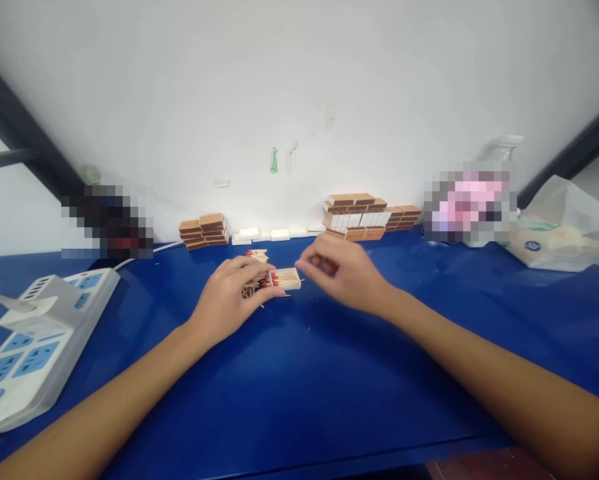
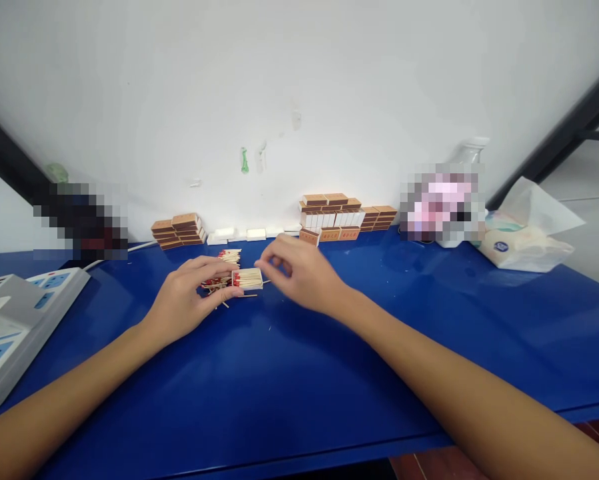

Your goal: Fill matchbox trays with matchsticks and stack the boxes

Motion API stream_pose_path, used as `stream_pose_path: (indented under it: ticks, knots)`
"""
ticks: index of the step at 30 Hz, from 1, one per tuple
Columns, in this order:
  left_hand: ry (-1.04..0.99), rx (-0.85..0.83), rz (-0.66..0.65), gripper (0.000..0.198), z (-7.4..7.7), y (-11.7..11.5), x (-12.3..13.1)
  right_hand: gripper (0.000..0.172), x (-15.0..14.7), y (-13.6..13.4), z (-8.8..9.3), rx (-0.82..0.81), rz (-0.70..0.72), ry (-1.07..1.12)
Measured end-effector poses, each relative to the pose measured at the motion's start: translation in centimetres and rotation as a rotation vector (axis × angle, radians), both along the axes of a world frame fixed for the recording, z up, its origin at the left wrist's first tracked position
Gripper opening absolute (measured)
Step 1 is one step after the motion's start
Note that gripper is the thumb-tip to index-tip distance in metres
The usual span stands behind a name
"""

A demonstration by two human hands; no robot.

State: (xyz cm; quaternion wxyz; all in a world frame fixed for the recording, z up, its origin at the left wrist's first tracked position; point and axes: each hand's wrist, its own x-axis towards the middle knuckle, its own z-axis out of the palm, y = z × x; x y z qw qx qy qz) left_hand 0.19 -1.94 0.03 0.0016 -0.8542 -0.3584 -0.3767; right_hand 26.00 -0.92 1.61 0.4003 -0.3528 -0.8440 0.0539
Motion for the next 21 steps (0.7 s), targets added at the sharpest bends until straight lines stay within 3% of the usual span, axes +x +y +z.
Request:
stream_pose_path:
  ticks: [4, 12, 15, 21]
  knots:
    - [-0.012, 0.0, 0.008, 0.035, 0.0, 0.0, 0.0, 0.019, 3.9, 3.7, 0.2, 0.175, -0.335, 0.12]
    - [-0.01, -0.009, 0.023, 0.033, -0.2, 0.1, -0.2, 0.015, 13.5, 9.5, -1.0, 0.062, -1.073, 0.415]
    - [-0.006, 0.0, 0.016, 0.034, -0.4, 0.1, -0.2, 0.018, 16.1, 10.4, -1.9, -0.041, -1.18, 0.476]
    - [-0.008, 0.019, -0.003, 0.033, -0.4, 0.2, -0.2, 0.03, 18.4, 11.7, -3.4, -0.154, -1.176, 0.438]
